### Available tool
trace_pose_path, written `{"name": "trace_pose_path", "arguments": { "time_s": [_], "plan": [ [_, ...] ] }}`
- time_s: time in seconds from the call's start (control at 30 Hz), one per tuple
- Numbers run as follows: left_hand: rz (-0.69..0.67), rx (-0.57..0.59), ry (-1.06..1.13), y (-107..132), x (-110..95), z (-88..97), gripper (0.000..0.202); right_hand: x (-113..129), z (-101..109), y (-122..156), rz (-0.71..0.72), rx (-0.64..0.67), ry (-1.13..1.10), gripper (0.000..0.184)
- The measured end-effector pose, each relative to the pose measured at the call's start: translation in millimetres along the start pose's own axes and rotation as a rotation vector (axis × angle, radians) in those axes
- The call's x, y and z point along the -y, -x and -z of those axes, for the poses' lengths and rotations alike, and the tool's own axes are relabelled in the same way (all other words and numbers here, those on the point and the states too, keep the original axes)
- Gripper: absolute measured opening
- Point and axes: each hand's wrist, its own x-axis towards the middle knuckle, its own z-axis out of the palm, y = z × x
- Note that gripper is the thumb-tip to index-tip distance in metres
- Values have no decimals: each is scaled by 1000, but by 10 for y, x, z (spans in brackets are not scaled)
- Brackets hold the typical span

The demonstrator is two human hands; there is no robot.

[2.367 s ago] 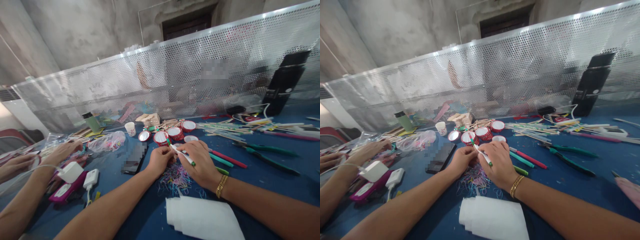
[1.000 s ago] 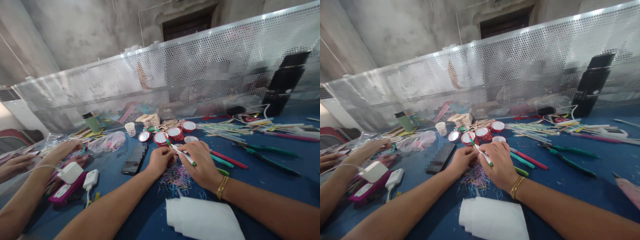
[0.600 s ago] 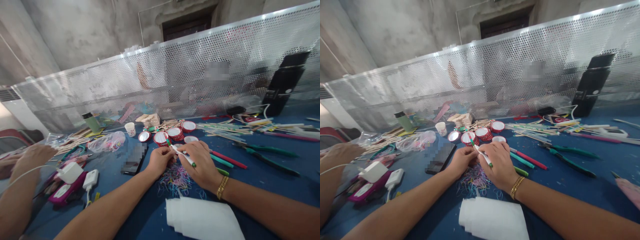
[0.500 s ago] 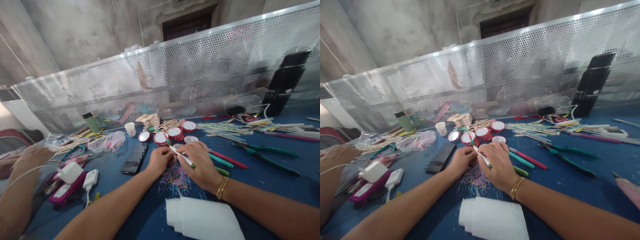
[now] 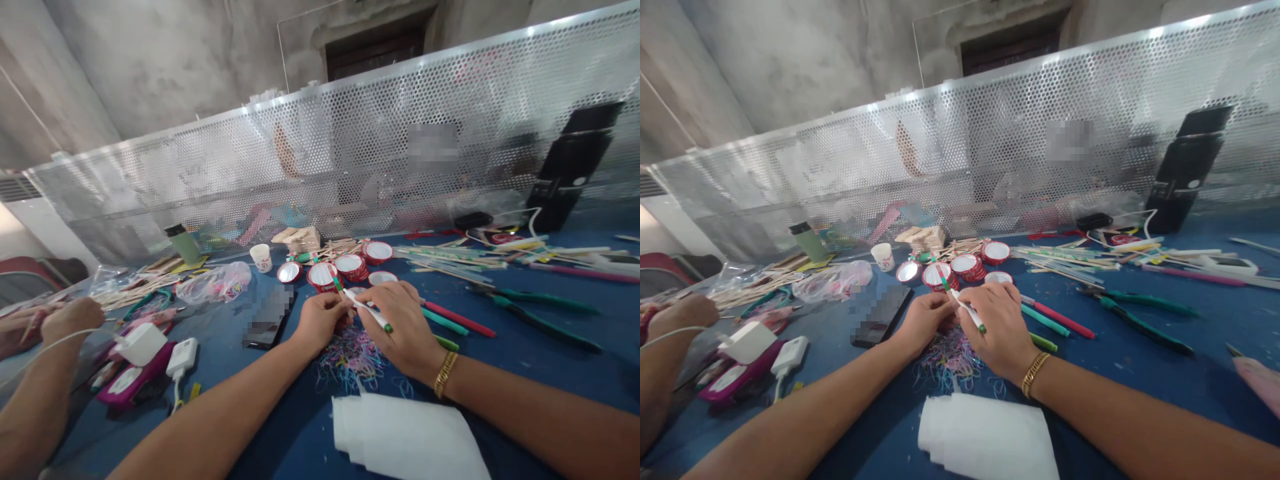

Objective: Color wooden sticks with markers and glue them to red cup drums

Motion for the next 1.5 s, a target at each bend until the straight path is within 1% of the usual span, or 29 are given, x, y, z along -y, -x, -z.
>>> {"name": "trace_pose_path", "arguments": {
  "time_s": [0.2, 0.3, 0.5, 0.67, 0.8, 0.97, 1.13, 1.3, 1.5],
  "plan": [
    [9, -10, -3, -7, 12, -2, 29, 1, 2, 0, 15, 8, 3, 14],
    [14, 5, 9, -8, 17, 0, 31, -8, -2, 4, 2, 3, 1, 13],
    [2, 2, -5, -5, 15, 4, 31, -19, -9, 7, 24, 4, -4, 14],
    [-15, 19, -10, -1, 5, -8, 33, -13, -2, -1, 8, -3, -1, 12],
    [5, 8, -20, 6, 1, -9, 30, -7, 0, -7, 16, -1, -5, 14],
    [-26, 20, -30, -5, 21, 2, 31, -8, -3, -5, 0, -15, 6, 15],
    [-6, 17, -29, -13, 40, 13, 30, -7, 0, -1, 22, -6, -5, 14],
    [-34, 43, -23, -8, 29, 8, 34, -20, -1, 0, 9, -22, -2, 13],
    [-14, 24, -40, -3, 16, 0, 33, -24, -8, -3, 8, -13, 1, 13]
  ]
}}
